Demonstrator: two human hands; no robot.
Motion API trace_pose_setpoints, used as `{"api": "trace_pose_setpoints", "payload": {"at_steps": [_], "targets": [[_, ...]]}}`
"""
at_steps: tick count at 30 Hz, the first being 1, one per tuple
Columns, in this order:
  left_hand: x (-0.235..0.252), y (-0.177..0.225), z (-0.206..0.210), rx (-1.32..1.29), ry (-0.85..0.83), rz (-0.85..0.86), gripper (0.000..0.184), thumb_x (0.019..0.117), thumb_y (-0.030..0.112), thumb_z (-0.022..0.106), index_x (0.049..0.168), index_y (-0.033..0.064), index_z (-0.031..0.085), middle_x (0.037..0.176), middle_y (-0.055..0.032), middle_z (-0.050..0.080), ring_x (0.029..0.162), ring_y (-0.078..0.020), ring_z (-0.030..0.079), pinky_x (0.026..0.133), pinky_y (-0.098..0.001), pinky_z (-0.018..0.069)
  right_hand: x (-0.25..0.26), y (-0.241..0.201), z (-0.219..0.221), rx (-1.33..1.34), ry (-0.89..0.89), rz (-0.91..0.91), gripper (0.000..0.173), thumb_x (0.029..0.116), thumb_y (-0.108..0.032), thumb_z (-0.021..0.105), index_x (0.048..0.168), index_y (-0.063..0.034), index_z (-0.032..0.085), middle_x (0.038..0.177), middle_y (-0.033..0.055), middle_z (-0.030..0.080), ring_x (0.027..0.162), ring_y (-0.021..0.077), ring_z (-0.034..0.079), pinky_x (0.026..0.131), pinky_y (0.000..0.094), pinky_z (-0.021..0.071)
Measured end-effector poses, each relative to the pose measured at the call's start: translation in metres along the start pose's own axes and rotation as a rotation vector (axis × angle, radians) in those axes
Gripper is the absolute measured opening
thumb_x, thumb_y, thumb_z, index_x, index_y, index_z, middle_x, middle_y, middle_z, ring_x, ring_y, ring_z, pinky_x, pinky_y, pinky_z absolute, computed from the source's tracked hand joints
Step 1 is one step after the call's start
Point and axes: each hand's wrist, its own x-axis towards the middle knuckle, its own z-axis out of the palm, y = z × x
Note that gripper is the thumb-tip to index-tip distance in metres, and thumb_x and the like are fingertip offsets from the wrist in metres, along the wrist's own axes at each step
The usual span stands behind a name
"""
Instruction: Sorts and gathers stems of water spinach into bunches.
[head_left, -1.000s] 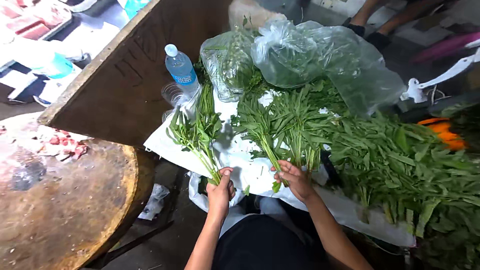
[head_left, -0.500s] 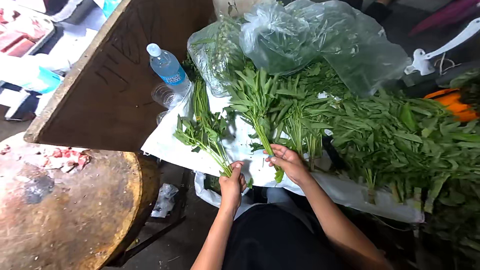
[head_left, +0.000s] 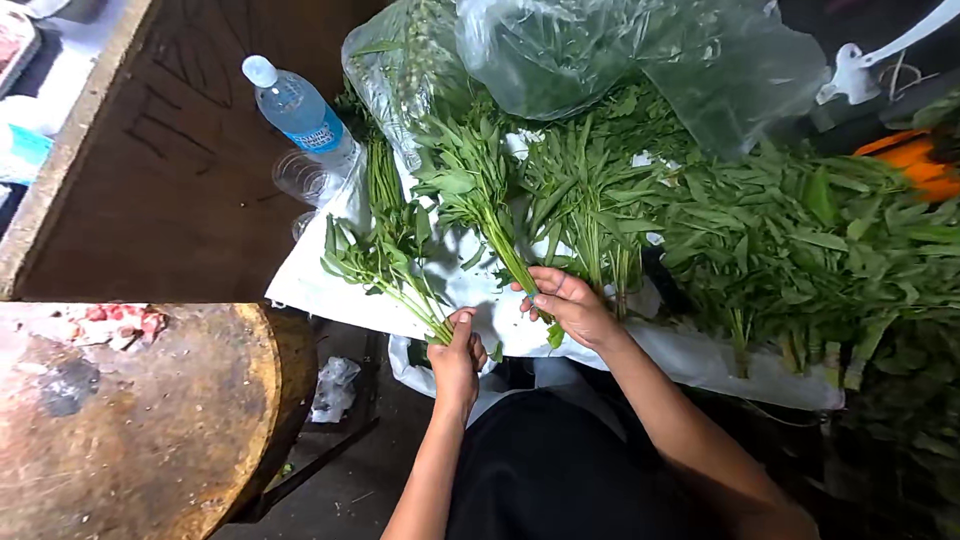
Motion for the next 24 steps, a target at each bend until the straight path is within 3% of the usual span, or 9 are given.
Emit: {"api": "trace_pose_setpoints", "payload": {"at_steps": [6,13,15,17,19,21,22,24], "targets": [[-0.004,0.012,-0.025,-0.019,0.084,0.104,0.023,0.1071,0.014,0.044,0.108,0.0041,0.065,0.051,0.0048,0.041,0.038,-0.0045,0.038,0.036,-0.0205,0.0371,-0.004,0.022,-0.011,-0.132,0.235,-0.011,0.038,0.091,0.006,0.06,0.129,0.0063,0.059,0.116,0.0153,0.069,0.098,0.021,0.07,0.089,0.0352,0.0597],[-0.006,0.023,-0.041,-0.039,0.154,0.165,0.023,0.1074,0.014,0.044,0.108,0.0049,0.065,0.05,0.0047,0.04,0.037,-0.0048,0.038,0.036,-0.0213,0.0373,-0.006,0.025,-0.012,-0.239,0.276,0.009,0.04,0.0924,0.004,0.062,0.133,0.0047,0.06,0.121,0.0147,0.069,0.101,0.0199,0.071,0.089,0.0338,0.0602],[-0.006,0.024,-0.04,-0.024,0.163,0.172,0.023,0.1076,0.015,0.044,0.108,0.0044,0.065,0.05,0.0047,0.04,0.037,-0.0052,0.038,0.036,-0.0216,0.0382,0.001,0.02,0.001,-0.383,0.153,0.047,0.047,0.0939,-0.005,0.067,0.14,0.0011,0.058,0.134,0.0136,0.066,0.115,0.0189,0.068,0.098,0.0345,0.0574],[-0.007,0.025,-0.039,0.012,0.162,0.166,0.024,0.1077,0.015,0.044,0.109,0.0051,0.065,0.05,0.0053,0.042,0.037,-0.0049,0.04,0.036,-0.0213,0.0397,0.006,0.022,0.003,-0.577,0.077,0.047,0.05,0.0959,-0.017,0.068,0.142,-0.0017,0.058,0.149,0.0139,0.055,0.132,0.0203,0.057,0.108,0.036,0.0506],[-0.008,0.026,-0.038,0.042,0.145,0.168,0.023,0.1077,0.016,0.044,0.109,0.006,0.065,0.051,0.0059,0.042,0.037,-0.0049,0.04,0.036,-0.0214,0.0399,0.003,0.024,-0.01,-0.751,0.237,-0.005,0.04,0.0976,-0.017,0.065,0.134,-0.0016,0.065,0.145,0.0165,0.057,0.129,0.0227,0.059,0.106,0.0366,0.0518],[-0.009,0.026,-0.039,0.047,0.13,0.183,0.023,0.1072,0.016,0.044,0.109,0.0073,0.065,0.05,0.0059,0.042,0.037,-0.0049,0.04,0.036,-0.0215,0.0399,-0.004,0.02,-0.033,-0.901,0.503,0.007,0.034,0.0976,-0.013,0.061,0.129,-0.0014,0.068,0.135,0.0191,0.062,0.116,0.0254,0.066,0.096,0.0386,0.0566],[-0.01,0.025,-0.039,0.041,0.129,0.189,0.023,0.1068,0.016,0.045,0.108,0.0071,0.066,0.05,0.0059,0.042,0.037,-0.0049,0.039,0.036,-0.0216,0.0393,-0.006,0.019,-0.048,-0.966,0.61,0.048,0.035,0.0978,-0.013,0.059,0.13,-0.0017,0.066,0.134,0.0204,0.061,0.113,0.0279,0.065,0.094,0.0411,0.0565],[-0.013,0.025,-0.036,0.053,0.134,0.178,0.023,0.1064,0.016,0.044,0.106,0.0079,0.066,0.05,0.0066,0.041,0.037,-0.0044,0.038,0.036,-0.0208,0.0381,-0.004,0.021,-0.072,-1.055,0.711,0.179,0.044,0.0983,-0.015,0.06,0.14,-0.0012,0.058,0.137,0.0242,0.057,0.12,0.0348,0.061,0.102,0.0478,0.0519]]}}
